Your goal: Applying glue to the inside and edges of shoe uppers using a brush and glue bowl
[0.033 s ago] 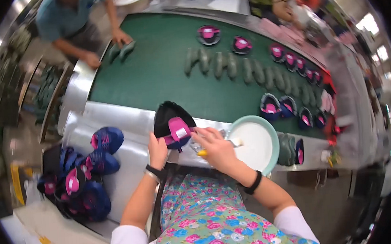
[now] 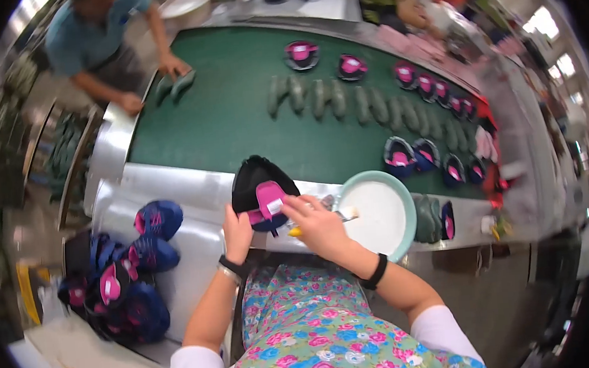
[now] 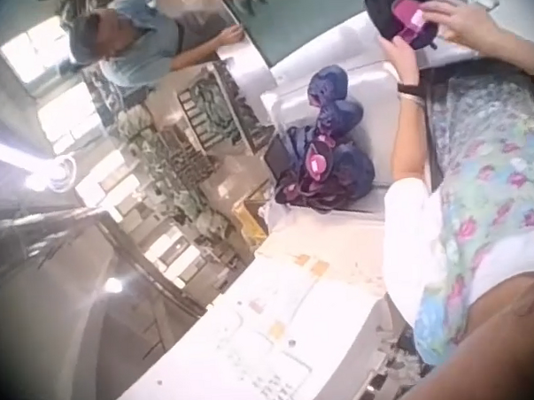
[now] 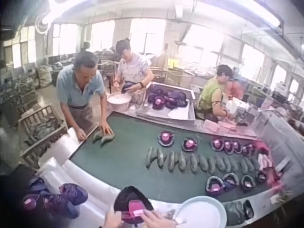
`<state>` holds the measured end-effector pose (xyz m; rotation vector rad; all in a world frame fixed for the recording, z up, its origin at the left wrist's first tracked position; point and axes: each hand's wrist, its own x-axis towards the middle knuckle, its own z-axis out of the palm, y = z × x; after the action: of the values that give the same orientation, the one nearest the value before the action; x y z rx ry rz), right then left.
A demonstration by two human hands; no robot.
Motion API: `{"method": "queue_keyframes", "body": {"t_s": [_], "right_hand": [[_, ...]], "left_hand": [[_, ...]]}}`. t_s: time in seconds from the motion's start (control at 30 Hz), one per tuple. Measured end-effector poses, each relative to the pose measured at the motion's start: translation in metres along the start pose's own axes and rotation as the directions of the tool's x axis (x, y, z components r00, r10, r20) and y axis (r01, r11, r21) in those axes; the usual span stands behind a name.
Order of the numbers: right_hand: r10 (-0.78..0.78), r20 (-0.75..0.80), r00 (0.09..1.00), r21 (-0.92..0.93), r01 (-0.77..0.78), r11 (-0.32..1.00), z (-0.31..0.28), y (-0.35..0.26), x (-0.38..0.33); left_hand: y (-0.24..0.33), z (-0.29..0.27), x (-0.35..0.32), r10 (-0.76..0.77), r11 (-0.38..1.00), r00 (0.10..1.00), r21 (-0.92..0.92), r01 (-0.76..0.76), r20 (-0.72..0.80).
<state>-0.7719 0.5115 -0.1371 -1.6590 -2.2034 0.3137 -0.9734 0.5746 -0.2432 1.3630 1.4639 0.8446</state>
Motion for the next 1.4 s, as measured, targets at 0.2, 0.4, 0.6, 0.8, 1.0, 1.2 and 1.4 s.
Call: {"method": "queue_keyframes", "body": {"t_s": [0.2,0.4,0.6,0.8,1.0,1.2,1.4], "right_hand": [[0.167,0.087,0.982,0.188,-0.181,0.965,-0.045,-0.014,-0.035],[0.056,0.347,0.936,0.419,-0.208,0.884,-0.063,-0.042,-0.055],[0.162,0.093,0.982,0.466,-0.187,0.865,-0.076,-0.017,-0.096],[0.728,-0.287,0.622,0.283,-0.671,0.685,-0.068,0.092,-0.187],[0.912,-0.051,0.408,0.681,-0.653,0.33,0.001,0.151,-0.238],[0.853,-0.107,0.511,0.519,-0.703,0.486,0.02,0.179,-0.234],[0.721,-0.177,0.669,0.79,-0.341,0.51,-0.057,0.167,-0.215]], "left_hand": [[0.085,-0.046,-0.029,0.081,0.737,0.858,-0.61,0.291,0.506],[0.101,-0.03,-0.071,0.462,0.887,0.596,-0.327,-0.326,0.657],[0.083,-0.01,-0.088,0.315,0.836,0.745,-0.543,0.075,0.588],[0.095,-0.008,-0.137,0.108,0.964,0.39,0.0,-0.267,0.915],[0.125,0.012,-0.12,-0.194,0.976,0.116,0.18,0.119,0.974],[0.091,0.052,-0.115,-0.221,0.945,0.438,0.08,0.317,0.871],[0.06,0.108,-0.113,-0.269,0.808,0.582,-0.149,0.57,0.767]]}}
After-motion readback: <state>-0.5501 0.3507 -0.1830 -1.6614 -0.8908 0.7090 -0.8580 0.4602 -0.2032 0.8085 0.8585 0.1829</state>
